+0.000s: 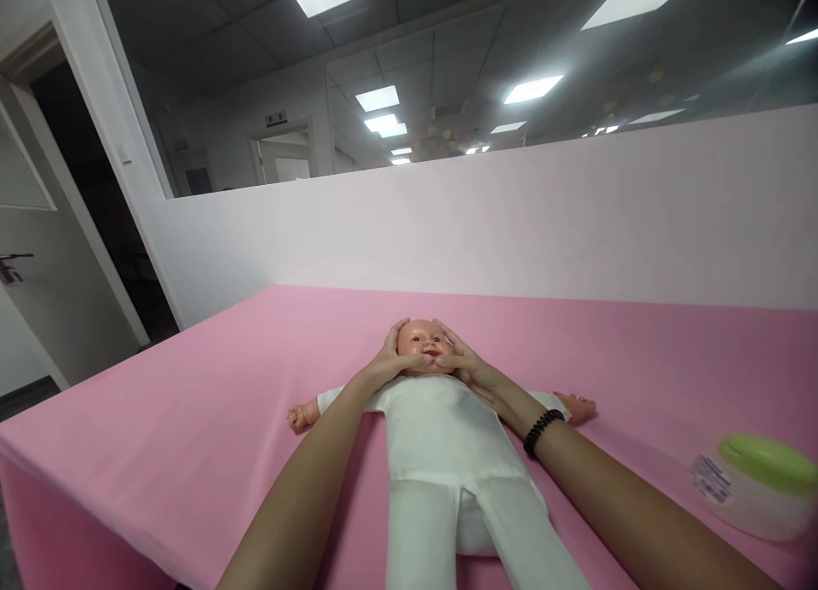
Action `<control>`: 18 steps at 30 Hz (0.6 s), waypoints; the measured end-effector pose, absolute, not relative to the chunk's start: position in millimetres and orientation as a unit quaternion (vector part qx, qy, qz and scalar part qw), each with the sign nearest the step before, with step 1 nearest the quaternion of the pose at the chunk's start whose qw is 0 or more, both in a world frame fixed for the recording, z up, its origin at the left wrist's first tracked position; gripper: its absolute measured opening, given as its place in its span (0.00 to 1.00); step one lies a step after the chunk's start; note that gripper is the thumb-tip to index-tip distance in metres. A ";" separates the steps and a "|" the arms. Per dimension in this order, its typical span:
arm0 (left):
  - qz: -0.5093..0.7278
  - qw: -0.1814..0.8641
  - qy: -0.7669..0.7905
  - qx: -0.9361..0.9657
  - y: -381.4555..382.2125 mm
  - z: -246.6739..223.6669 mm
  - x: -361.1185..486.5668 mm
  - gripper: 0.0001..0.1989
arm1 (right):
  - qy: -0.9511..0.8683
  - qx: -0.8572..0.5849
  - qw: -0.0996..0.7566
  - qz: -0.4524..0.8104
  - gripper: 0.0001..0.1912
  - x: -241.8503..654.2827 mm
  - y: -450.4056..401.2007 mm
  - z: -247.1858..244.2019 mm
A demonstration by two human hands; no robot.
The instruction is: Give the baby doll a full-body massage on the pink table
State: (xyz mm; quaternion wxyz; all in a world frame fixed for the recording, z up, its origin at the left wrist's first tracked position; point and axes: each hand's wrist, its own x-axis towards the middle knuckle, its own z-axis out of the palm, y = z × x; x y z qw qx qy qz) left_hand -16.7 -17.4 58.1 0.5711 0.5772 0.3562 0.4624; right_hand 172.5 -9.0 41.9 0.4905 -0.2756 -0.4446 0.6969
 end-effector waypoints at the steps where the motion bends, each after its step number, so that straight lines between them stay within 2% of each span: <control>1: 0.464 0.566 0.357 0.581 -17.2 57.8 -16.8 0.57 | -0.444 -0.276 0.491 0.696 0.57 172.2 -10.8 42.9; 6: 0.464 0.560 0.346 0.593 -9.4 49.6 -18.2 0.59 | -0.447 -0.278 0.491 0.694 0.58 174.2 -15.9 47.0; 11: 0.454 0.566 0.343 0.597 -8.1 48.1 -19.3 0.66 | -0.450 -0.278 0.489 0.694 0.59 176.1 -16.8 49.1; 18: 0.451 0.567 0.350 0.594 -13.1 53.7 -20.1 0.61 | -0.448 -0.278 0.492 0.693 0.55 175.1 -15.4 47.9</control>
